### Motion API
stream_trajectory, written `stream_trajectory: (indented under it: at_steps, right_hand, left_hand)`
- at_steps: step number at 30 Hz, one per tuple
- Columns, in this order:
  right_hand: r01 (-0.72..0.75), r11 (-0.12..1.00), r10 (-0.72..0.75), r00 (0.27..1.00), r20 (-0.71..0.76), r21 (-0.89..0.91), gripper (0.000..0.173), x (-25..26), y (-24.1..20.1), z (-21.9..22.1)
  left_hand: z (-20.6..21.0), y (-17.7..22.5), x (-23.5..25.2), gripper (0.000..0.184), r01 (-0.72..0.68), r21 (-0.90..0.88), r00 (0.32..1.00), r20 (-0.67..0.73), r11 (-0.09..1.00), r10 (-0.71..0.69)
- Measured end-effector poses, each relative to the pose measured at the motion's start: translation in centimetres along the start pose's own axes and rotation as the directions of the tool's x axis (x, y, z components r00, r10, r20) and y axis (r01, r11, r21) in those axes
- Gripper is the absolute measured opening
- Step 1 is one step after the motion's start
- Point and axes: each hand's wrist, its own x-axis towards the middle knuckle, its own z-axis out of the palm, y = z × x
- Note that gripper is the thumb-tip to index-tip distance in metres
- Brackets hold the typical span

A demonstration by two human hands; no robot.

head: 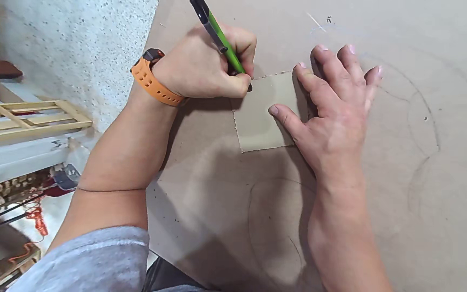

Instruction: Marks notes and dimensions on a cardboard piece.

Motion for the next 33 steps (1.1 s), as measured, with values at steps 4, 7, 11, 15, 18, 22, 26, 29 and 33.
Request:
stream_trajectory:
  at_steps: [4, 7, 11, 15, 18, 22, 26, 29, 33]
  right_hand:
    - [0.005, 1.0, -0.005, 1.0, -0.002, -0.002, 0.062, 0.0, 0.0, 0.0]
    - [0.004, 1.0, -0.004, 1.0, 0.001, -0.006, 0.062, 0.1, 0.0, 0.0]
    - [0.0, 1.0, 0.0, 1.0, -0.001, 0.002, 0.061, 0.1, -0.1, 0.0]
    - [0.001, 1.0, -0.001, 1.0, 0.002, 0.004, 0.06, 0.1, -0.1, -0.1]
    - [-0.001, 1.0, 0.001, 1.0, 0.012, 0.007, 0.061, 0.0, -0.1, -0.2]
    - [0.005, 1.0, -0.005, 1.0, 0.004, 0.007, 0.06, 0.2, -0.1, -0.2]
    - [0.001, 1.0, -0.001, 1.0, 0.003, 0.004, 0.06, 0.2, 0.0, -0.2]
    - [-0.006, 1.0, 0.006, 1.0, 0.014, 0.002, 0.06, 0.1, -0.1, -0.2]
    - [-0.003, 1.0, 0.003, 1.0, 0.008, -0.003, 0.06, 0.2, -0.1, -0.1]
  left_hand:
    - [0.1, -0.1, 0.0, 0.005, -0.001, -0.001, 1.0, -0.001, 1.0, 0.001]
    - [-0.1, -0.1, 0.0, 0.007, -0.007, 0.042, 1.0, 0.0, 0.999, 0.007]
    - [-0.3, 0.2, 0.3, 0.008, 0.018, 0.006, 1.0, 0.019, 1.0, -0.018]
    - [0.4, 0.3, 2.3, 0.004, 0.009, -0.075, 1.0, 0.013, 0.997, -0.008]
    - [0.6, 0.1, 2.4, 0.005, -0.013, -0.063, 1.0, 0.022, 0.998, 0.015]
    - [0.6, 0.3, 2.3, 0.005, -0.04, 0.042, 0.999, 0.0, 0.998, 0.04]
    - [0.5, 0.5, 2.4, 0.006, -0.02, 0.054, 1.0, 0.016, 0.998, 0.019]
    - [0.4, 0.4, 2.3, 0.008, -0.024, 0.028, 0.999, 0.044, 0.999, 0.022]
    - [0.9, 0.4, 2.3, 0.006, -0.013, -0.02, 1.0, -0.023, 1.0, 0.013]
